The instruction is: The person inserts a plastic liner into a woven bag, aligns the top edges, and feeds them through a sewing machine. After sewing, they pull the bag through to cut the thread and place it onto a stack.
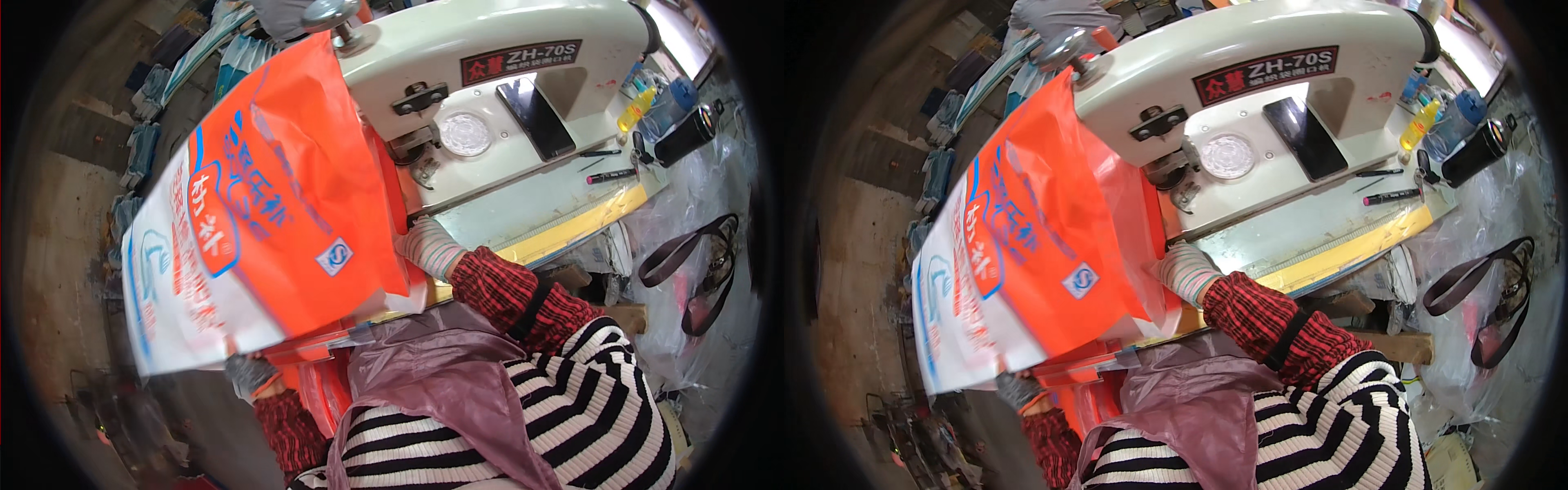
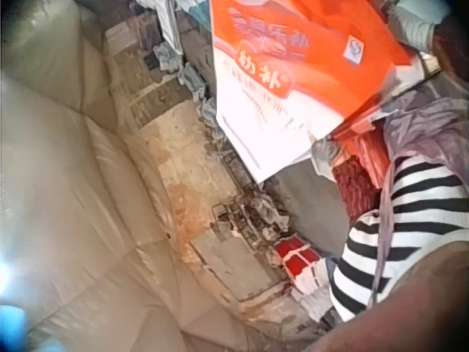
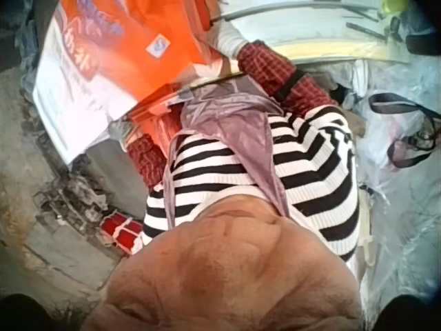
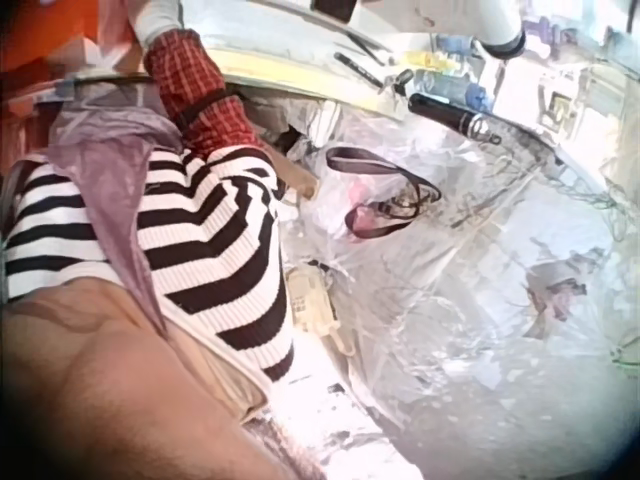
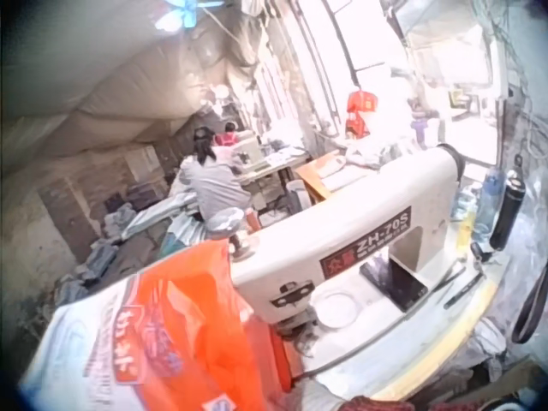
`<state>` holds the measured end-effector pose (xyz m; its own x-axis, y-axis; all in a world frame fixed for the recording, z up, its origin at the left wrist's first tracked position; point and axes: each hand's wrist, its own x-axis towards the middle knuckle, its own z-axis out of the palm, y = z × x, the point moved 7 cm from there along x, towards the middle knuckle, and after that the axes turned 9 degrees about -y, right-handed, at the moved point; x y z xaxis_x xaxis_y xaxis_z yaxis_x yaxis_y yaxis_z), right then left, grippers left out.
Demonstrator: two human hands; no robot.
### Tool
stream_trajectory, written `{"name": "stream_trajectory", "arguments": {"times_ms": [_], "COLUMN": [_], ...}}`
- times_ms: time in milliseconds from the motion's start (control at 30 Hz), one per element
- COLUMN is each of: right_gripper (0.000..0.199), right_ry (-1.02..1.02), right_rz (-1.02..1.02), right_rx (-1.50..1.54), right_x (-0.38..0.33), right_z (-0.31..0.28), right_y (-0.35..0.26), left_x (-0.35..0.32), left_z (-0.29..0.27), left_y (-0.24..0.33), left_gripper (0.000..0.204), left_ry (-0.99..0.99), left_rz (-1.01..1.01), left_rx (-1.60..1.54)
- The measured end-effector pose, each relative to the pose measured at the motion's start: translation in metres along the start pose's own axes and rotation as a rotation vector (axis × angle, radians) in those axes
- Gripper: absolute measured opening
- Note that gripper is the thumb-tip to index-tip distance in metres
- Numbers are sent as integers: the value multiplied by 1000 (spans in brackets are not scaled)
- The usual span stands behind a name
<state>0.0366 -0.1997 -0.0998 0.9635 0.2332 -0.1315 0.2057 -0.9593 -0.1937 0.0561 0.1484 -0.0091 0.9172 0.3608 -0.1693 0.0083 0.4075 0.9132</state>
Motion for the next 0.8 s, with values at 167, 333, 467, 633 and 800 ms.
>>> {"name": "stream_trajectory", "arguments": {"times_ms": [167, 333, 467, 633, 800], "right_gripper": [18, 29, 30, 34, 21], "right_ry": [-198, -52, 514, -54, 432], "right_rz": [311, 307, 225, 87, -480], "right_rx": [834, 956, 1244, 646, 440], "right_x": [-1, -20, -73, -65, -98], "right_z": [4, -9, -45, -8, -124], "right_y": [9, -26, -51, -111, -172], "left_x": [59, 73, 78, 59, 115], "left_z": [-25, -73, -98, -73, -138], "left_y": [-62, -2, -16, -44, -19], "left_gripper": [27, 24, 39, 41, 32], "left_ry": [-67, 70, 23, -267, -168], "left_rz": [34, 84, 38, 5, -25], "left_rx": [106, 59, 36, -50, 193]}}
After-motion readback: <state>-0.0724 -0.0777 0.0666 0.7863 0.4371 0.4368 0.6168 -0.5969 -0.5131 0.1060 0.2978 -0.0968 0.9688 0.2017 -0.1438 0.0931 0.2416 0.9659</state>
